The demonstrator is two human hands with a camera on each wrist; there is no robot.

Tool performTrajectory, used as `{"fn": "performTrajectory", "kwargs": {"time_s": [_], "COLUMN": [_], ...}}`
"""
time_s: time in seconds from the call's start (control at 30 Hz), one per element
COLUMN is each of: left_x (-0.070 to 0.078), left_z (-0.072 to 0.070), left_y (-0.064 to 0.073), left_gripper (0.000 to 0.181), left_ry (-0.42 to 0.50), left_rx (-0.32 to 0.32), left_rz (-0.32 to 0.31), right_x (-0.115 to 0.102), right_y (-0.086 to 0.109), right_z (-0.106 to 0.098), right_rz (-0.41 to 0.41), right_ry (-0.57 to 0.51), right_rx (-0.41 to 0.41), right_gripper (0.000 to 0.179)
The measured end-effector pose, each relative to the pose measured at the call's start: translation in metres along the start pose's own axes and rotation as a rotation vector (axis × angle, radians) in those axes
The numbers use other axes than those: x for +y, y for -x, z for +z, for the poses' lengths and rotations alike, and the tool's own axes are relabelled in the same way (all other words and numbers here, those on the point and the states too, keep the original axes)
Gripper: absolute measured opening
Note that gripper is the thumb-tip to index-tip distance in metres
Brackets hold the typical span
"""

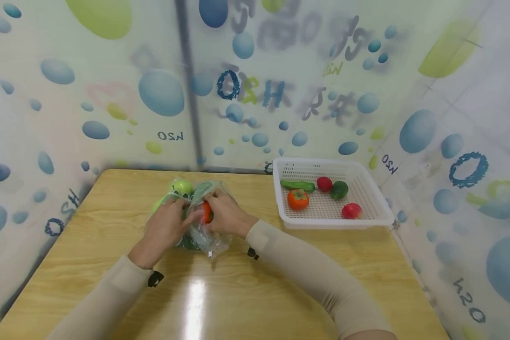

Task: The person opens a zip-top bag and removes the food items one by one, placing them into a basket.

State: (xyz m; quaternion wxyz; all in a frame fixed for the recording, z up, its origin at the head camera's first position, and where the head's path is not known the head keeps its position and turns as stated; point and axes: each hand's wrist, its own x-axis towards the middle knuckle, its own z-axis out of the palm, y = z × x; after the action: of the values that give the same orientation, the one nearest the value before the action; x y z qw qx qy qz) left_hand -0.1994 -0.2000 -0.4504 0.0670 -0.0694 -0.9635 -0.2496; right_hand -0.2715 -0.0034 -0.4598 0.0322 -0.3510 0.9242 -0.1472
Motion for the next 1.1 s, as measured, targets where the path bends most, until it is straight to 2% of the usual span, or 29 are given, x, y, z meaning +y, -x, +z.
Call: {"fn": "performTrajectory", "kwargs": {"time_s": [0.13, 0.37, 0.5, 0.6, 0.73, 0.97, 1.1], "left_x": [0.002, 0.005, 0.004, 0.004, 0.007, 0.004, 0.002], "left_z": [0.000, -0.001, 0.000, 0.001, 0.001, 0.002, 0.005], "left_y": [-0.002, -0.004, -0.004, -0.004, -0.004, -0.005, -0.004], "left_gripper": [0.058, 0.039, 0.031, 0.033, 0.038, 0.039, 0.043], "left_ry": [0.013, -0.022, -0.049, -0.086, -0.085, -0.058, -0.045], "left_rx": [-0.005, -0.012, 0.021, 0.060, 0.077, 0.061, 0.024], "left_rz": [-0.003, -0.016, -0.006, -0.005, -0.045, -0.100, -0.125], "right_x": [0.001, 0.000, 0.001, 0.001, 0.000, 0.001, 0.005], "right_y": [0.001, 0.011, 0.019, 0.025, 0.032, 0.048, 0.058], "right_z": [-0.003, -0.009, -0.013, -0.019, -0.029, -0.043, -0.054], "right_rz": [-0.022, -0.049, -0.078, -0.093, -0.105, -0.118, -0.111], "right_ry": [0.031, 0.078, 0.116, 0.117, 0.087, 0.062, 0.021], "right_rx": [0.011, 0.020, 0.047, 0.059, 0.061, 0.077, 0.081], "right_gripper": [0.078, 0.079, 0.077, 0.076, 0.075, 0.066, 0.071]}}
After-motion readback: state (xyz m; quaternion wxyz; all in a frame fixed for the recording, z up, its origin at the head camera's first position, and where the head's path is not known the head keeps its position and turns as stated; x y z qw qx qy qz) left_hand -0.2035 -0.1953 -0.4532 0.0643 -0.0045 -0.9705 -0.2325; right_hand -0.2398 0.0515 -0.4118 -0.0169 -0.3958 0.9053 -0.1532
